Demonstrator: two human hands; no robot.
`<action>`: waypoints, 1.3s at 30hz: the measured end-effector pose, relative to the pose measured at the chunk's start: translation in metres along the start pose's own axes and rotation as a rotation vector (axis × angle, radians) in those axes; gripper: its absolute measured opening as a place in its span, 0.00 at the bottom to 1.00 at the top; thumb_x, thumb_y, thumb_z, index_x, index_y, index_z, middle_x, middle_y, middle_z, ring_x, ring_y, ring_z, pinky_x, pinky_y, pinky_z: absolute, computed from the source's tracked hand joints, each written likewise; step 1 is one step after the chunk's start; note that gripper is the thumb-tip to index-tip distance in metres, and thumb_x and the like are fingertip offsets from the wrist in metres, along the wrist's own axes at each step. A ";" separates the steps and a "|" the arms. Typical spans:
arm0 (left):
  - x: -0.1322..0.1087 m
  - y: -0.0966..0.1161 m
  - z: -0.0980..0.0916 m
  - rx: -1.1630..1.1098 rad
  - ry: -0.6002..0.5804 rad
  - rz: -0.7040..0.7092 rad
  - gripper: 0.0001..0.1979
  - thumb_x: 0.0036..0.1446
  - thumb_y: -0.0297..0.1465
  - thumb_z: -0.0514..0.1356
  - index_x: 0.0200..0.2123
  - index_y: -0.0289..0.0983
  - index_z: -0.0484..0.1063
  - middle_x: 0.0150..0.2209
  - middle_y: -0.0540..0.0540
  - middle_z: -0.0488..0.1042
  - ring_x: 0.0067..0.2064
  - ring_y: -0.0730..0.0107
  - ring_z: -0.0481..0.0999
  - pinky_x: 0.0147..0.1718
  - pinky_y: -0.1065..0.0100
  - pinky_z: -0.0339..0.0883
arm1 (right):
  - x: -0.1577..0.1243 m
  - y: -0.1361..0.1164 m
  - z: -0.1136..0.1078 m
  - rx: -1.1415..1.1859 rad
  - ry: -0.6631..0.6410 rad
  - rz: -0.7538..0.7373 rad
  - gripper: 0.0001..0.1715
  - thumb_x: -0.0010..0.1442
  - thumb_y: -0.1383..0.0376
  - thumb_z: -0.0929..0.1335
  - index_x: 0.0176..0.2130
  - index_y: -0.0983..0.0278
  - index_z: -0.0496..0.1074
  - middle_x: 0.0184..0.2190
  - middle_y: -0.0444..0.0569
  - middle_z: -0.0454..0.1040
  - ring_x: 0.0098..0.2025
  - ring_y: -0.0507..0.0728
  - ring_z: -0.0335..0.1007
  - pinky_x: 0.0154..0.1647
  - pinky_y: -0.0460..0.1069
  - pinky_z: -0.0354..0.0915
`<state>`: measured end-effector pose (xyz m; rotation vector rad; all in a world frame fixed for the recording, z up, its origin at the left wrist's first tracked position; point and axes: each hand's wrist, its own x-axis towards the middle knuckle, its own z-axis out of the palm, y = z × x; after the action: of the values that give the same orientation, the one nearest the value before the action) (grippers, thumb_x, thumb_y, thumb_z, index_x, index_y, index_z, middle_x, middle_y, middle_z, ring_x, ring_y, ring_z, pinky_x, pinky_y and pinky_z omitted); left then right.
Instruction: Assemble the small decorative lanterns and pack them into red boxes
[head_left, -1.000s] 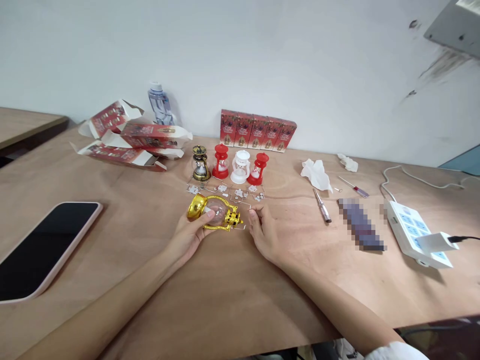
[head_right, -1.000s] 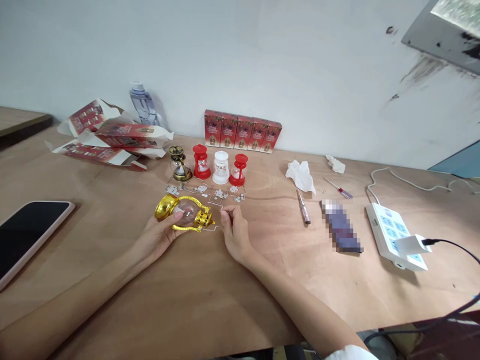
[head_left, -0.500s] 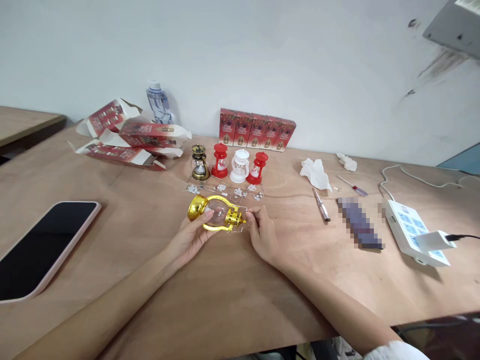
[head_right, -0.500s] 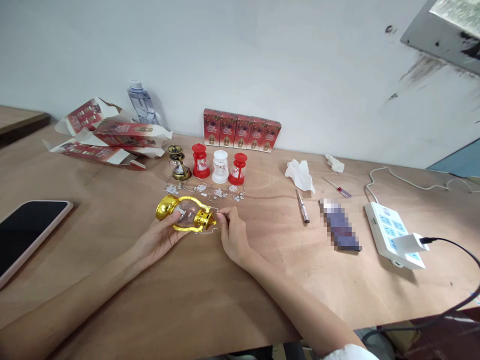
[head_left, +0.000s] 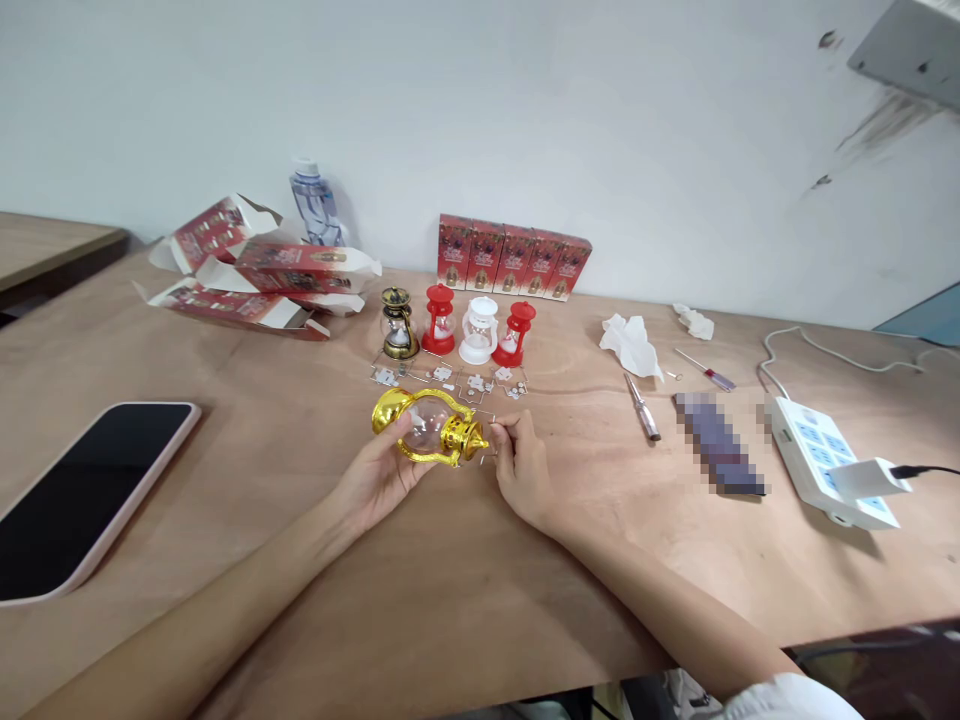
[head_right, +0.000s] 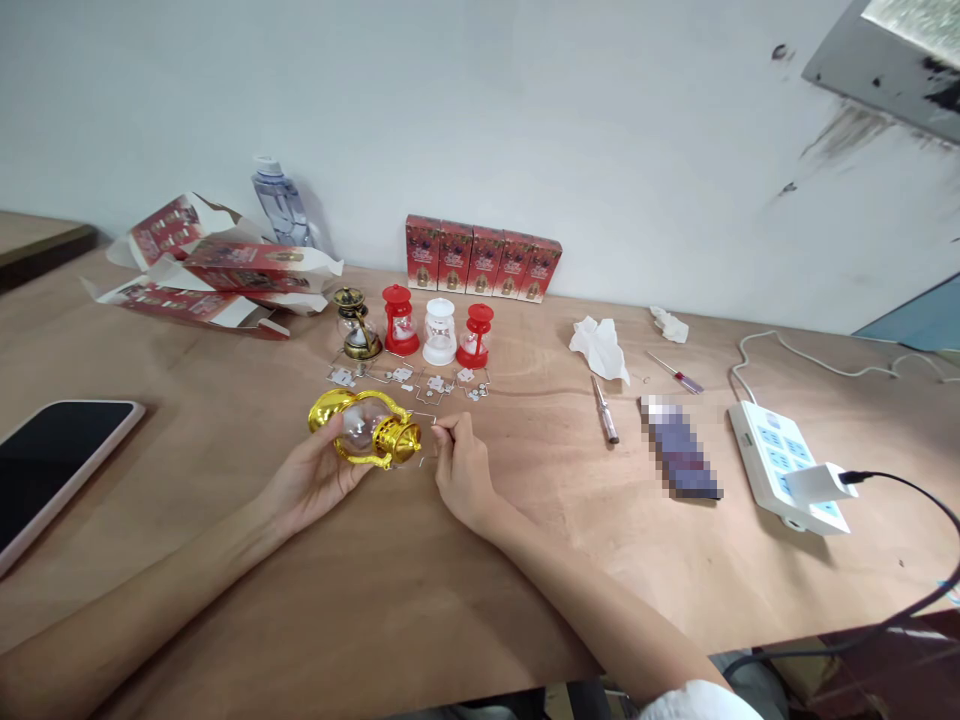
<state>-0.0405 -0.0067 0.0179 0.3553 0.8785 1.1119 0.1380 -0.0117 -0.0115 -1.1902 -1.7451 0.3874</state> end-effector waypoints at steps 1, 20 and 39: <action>0.000 0.000 0.000 0.006 -0.006 0.005 0.09 0.58 0.29 0.58 0.42 0.35 0.72 0.39 0.43 0.79 0.43 0.63 0.79 0.42 0.67 0.77 | 0.000 0.000 0.000 -0.016 0.007 -0.025 0.07 0.66 0.62 0.55 0.35 0.59 0.57 0.23 0.41 0.66 0.20 0.52 0.62 0.23 0.46 0.59; -0.001 0.003 -0.005 0.025 -0.082 0.109 0.19 0.49 0.25 0.63 0.46 0.37 0.72 0.38 0.46 0.79 0.40 0.66 0.79 0.39 0.69 0.76 | 0.004 0.010 -0.007 -0.100 -0.042 -0.205 0.10 0.66 0.65 0.54 0.34 0.59 0.59 0.22 0.43 0.67 0.20 0.52 0.63 0.21 0.45 0.58; -0.010 0.006 0.001 0.142 -0.139 0.207 0.24 0.34 0.30 0.71 0.40 0.38 0.74 0.33 0.48 0.80 0.39 0.59 0.80 0.41 0.63 0.76 | 0.013 0.014 -0.003 0.082 -0.057 -0.017 0.06 0.64 0.64 0.58 0.34 0.61 0.59 0.24 0.42 0.68 0.24 0.51 0.66 0.26 0.45 0.62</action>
<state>-0.0452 -0.0130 0.0265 0.6454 0.8116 1.2023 0.1471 0.0053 -0.0124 -1.1147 -1.7698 0.4817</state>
